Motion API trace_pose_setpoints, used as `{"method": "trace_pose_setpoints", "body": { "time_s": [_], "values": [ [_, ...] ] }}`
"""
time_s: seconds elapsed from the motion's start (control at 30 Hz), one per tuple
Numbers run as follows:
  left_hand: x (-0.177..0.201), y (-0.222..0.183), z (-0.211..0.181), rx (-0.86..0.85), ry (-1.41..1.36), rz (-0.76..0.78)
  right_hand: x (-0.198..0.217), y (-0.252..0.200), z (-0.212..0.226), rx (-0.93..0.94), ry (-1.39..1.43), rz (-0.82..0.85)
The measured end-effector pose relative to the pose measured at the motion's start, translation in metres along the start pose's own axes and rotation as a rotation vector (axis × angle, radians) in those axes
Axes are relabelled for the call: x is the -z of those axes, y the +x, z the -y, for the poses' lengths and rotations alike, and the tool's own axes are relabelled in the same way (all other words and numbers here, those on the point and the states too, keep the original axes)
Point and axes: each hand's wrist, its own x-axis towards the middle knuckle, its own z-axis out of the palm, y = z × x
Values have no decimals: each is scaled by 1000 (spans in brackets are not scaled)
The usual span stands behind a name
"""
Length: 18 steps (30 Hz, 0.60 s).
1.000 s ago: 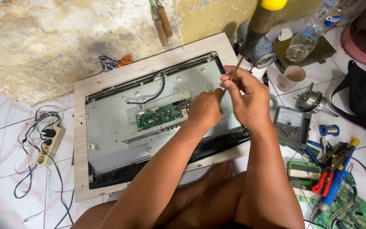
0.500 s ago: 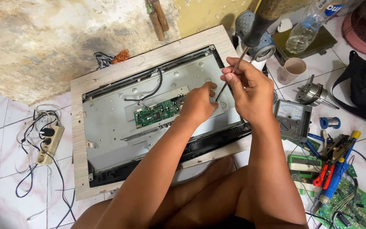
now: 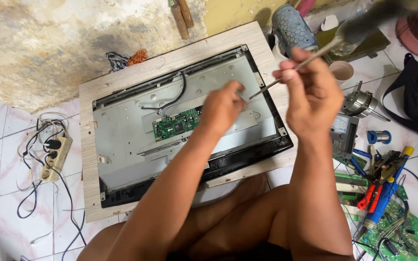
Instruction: The person sits on the floor with a disassembled TV on their lap and solders a wire onto a small component on the TV's mainboard using a soldering iron. They then reposition the component, pick up a screwdriver, and unscrew fasteners from the board and chassis.
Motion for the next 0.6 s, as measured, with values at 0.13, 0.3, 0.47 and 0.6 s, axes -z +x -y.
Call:
{"method": "trace_pose_setpoints", "body": {
  "time_s": [0.13, 0.3, 0.47, 0.6],
  "values": [
    [57, -8, -2, -31, -128, -206, 15, 0, -1, 57, 100, -118],
    [132, -55, 52, 21, -540, -316, 22, 1, -4, -44, 153, -185],
    [185, -118, 92, 178, -639, -496, 26, -9, -25, -73, 175, -194],
    [183, -154, 140, 246, -425, -450, 20, -11, -34, -53, 172, -240]
  ]
}}
